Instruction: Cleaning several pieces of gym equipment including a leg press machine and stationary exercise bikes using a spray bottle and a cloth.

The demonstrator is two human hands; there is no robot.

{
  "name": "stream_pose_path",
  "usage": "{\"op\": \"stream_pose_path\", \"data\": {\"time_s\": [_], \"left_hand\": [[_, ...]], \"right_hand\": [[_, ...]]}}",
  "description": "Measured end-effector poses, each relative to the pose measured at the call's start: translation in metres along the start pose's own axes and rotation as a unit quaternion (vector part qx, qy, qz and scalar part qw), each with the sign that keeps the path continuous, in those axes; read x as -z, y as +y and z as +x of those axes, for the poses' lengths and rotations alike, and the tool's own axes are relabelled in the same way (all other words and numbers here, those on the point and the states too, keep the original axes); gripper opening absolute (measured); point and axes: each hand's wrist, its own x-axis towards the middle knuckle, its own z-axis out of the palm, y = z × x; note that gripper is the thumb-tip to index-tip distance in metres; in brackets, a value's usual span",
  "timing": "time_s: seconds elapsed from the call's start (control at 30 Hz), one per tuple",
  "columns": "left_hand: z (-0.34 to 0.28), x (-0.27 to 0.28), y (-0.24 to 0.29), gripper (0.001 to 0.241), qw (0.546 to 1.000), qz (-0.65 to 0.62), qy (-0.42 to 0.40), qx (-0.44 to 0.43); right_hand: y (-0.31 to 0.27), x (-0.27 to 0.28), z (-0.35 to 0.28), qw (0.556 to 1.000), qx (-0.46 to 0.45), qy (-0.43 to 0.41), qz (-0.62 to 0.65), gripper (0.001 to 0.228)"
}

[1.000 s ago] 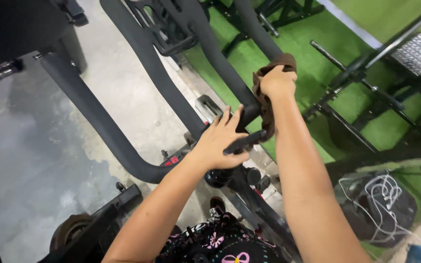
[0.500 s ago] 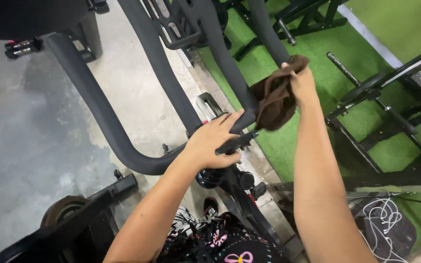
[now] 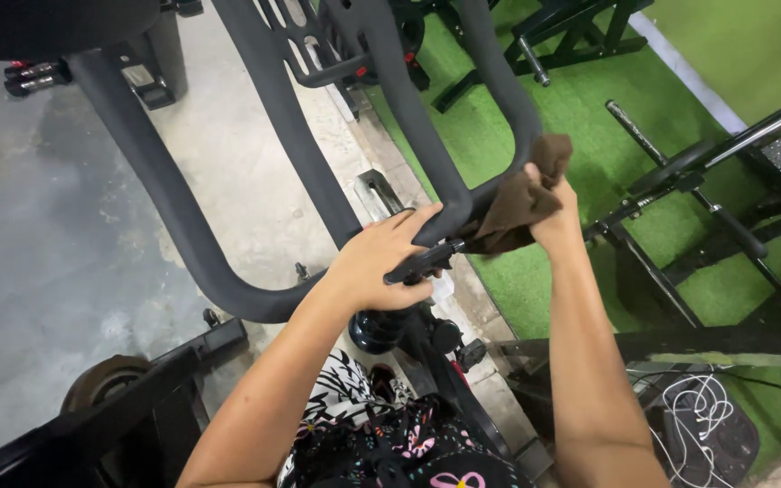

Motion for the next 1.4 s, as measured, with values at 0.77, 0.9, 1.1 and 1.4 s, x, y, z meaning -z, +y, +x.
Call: {"op": "stream_pose_path", "data": {"time_s": [0.77,0.9,1.1,1.4], "left_hand": [[0.004,-0.003,-0.002,0.034,1.000,0.003,0.014,-0.010],[0.004,-0.003,-0.002,0.032,1.000,0.017,0.022,-0.009],[0.005,-0.003,-0.002,0.046,1.000,0.007,0.022,0.004],[0.001,-0.007,-0.007,0.027,0.999,-0.020,0.024,0.018]], "right_hand": [[-0.118,-0.111,0.145,0.823,0.082,0.033,-0.561,0.081],[-0.110,-0.095,0.170,0.882,0.084,0.030,-0.462,0.064],[-0.083,-0.059,0.208,0.983,-0.068,-0.093,-0.143,0.074],[-0.065,-0.052,0.152,0.872,0.140,-0.010,-0.470,0.076]]}}
